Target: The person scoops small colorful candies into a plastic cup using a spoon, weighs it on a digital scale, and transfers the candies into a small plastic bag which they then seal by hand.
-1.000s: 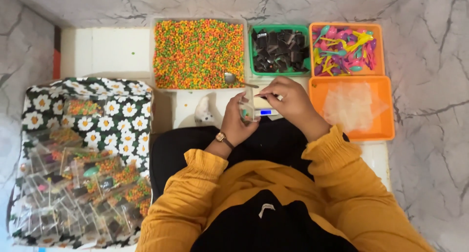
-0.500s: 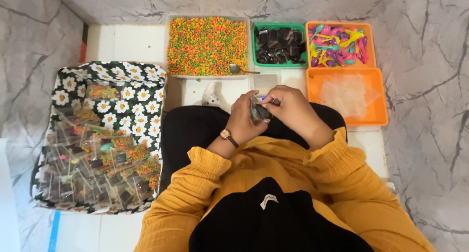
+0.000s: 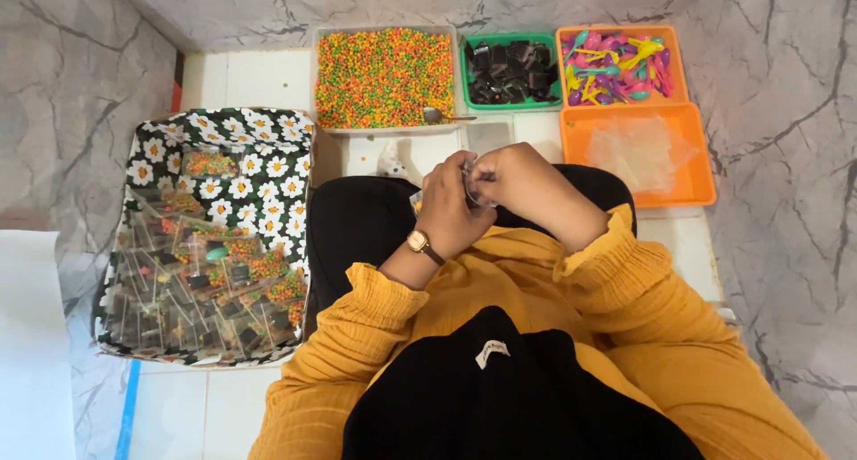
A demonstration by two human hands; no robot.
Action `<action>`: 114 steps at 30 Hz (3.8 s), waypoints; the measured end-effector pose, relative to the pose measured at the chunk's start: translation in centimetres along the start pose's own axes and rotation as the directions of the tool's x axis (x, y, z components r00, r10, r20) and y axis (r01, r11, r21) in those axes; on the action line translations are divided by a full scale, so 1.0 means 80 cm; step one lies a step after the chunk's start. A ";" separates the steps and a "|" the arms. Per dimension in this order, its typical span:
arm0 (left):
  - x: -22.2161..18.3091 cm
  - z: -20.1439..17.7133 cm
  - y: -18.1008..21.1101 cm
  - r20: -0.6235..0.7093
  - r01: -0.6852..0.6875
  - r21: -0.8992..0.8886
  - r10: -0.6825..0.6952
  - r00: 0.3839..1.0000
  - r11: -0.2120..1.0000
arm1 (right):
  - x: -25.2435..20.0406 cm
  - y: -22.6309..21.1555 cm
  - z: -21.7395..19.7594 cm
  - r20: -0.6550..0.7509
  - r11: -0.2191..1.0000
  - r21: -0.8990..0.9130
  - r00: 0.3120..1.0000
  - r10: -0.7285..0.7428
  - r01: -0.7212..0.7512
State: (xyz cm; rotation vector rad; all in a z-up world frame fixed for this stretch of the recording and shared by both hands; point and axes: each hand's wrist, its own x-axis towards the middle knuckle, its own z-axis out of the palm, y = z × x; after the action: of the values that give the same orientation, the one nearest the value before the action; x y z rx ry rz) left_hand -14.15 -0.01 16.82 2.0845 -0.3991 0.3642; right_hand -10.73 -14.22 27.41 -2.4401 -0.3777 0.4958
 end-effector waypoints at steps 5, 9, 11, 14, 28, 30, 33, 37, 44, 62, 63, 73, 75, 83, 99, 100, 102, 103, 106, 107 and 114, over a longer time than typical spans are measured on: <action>-0.005 0.011 0.002 -0.006 0.011 -0.017 -0.011 1.000 1.000 | -0.003 0.010 0.015 -0.026 0.997 -0.023 0.997 -0.068 0.068; -0.004 0.010 0.016 -0.011 -0.006 -0.016 0.006 1.000 1.000 | -0.019 -0.006 0.001 -0.035 0.998 -0.027 0.998 -0.052 0.051; -0.011 0.027 0.009 -0.039 -0.003 0.003 0.003 0.999 1.000 | -0.011 0.019 0.012 -0.027 0.995 -0.080 0.998 -0.055 0.053; -0.009 0.029 0.016 -0.064 0.008 0.028 -0.007 0.998 1.000 | -0.007 0.039 0.021 -0.031 0.989 -0.128 0.996 -0.080 0.076; -0.003 0.012 0.042 -0.124 -0.053 0.007 0.053 0.991 0.999 | -0.007 0.058 0.023 -0.266 0.882 -0.189 0.842 -0.470 0.432; 0.002 0.005 0.047 -0.158 -0.038 -0.043 0.031 0.987 0.998 | -0.017 0.047 0.008 -0.258 0.881 -0.084 0.844 -0.470 0.465; 0.003 0.010 0.030 -0.187 0.031 -0.052 -0.040 0.981 0.998 | -0.029 0.051 -0.010 -0.248 0.876 0.185 0.884 -0.396 0.445; 0.007 0.003 0.041 -0.184 0.072 -0.098 -0.090 0.979 0.993 | -0.031 0.055 0.010 -0.236 0.885 0.143 0.883 -0.405 0.443; 0.007 -0.015 0.031 0.002 0.097 -0.544 -0.115 0.993 0.834 | -0.033 0.065 0.012 -0.455 0.888 0.101 0.815 -0.360 0.448; 0.006 -0.071 0.036 0.108 0.153 -0.499 -0.113 0.988 0.853 | -0.066 0.038 0.007 -0.330 0.851 -0.024 0.799 -0.503 0.525; 0.007 -0.075 0.037 0.126 0.121 -0.503 -0.066 0.990 0.856 | -0.066 0.041 0.008 -0.326 0.846 -0.047 0.793 -0.515 0.531; 0.010 -0.094 0.057 0.167 -0.032 -0.373 0.101 0.981 0.927 | -0.073 0.025 0.005 -0.352 0.780 -0.159 0.704 -0.617 0.605; 0.013 -0.094 0.049 0.160 -0.049 -0.350 0.112 0.981 0.935 | -0.078 0.016 -0.005 -0.327 0.814 -0.023 0.765 -0.555 0.581; 0.017 -0.102 0.043 0.206 -0.011 -0.321 0.081 0.975 0.947 | -0.078 0.046 -0.012 -0.350 0.834 -0.072 0.769 -0.535 0.548; 0.015 -0.103 0.059 0.106 -0.159 -0.311 0.201 0.974 0.937 | -0.068 0.067 0.005 -0.502 0.792 -0.124 0.651 -0.570 0.598; 0.014 -0.102 0.057 0.104 -0.158 -0.311 0.199 0.975 0.937 | -0.068 0.067 0.005 -0.500 0.791 -0.123 0.651 -0.571 0.599; 0.014 -0.101 0.052 0.082 -0.165 -0.295 0.197 0.977 0.941 | -0.068 0.068 0.006 -0.510 0.797 -0.067 0.666 -0.545 0.601; 0.013 -0.099 0.049 0.080 -0.164 -0.295 0.196 0.977 0.941 | -0.065 0.074 0.010 -0.508 0.796 -0.067 0.666 -0.546 0.602; 0.012 -0.097 0.044 -0.012 -0.148 -0.297 0.152 0.988 0.943 | -0.064 0.070 0.016 -0.489 0.830 0.135 0.764 -0.420 0.542; 0.013 -0.098 0.044 -0.056 -0.147 -0.303 0.136 0.989 0.942 | -0.069 0.052 0.012 -0.354 0.846 0.229 0.851 -0.387 0.481; 0.012 -0.109 0.047 0.246 -0.026 -0.430 0.145 0.958 0.902 | -0.078 0.034 0.016 0.002 0.954 0.255 0.986 -0.164 0.158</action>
State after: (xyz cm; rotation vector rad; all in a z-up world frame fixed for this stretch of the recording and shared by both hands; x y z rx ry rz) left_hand -15.74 5.45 24.47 1.6909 -0.6749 0.0285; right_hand -16.39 -18.02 26.39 -2.1374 -0.4873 0.4716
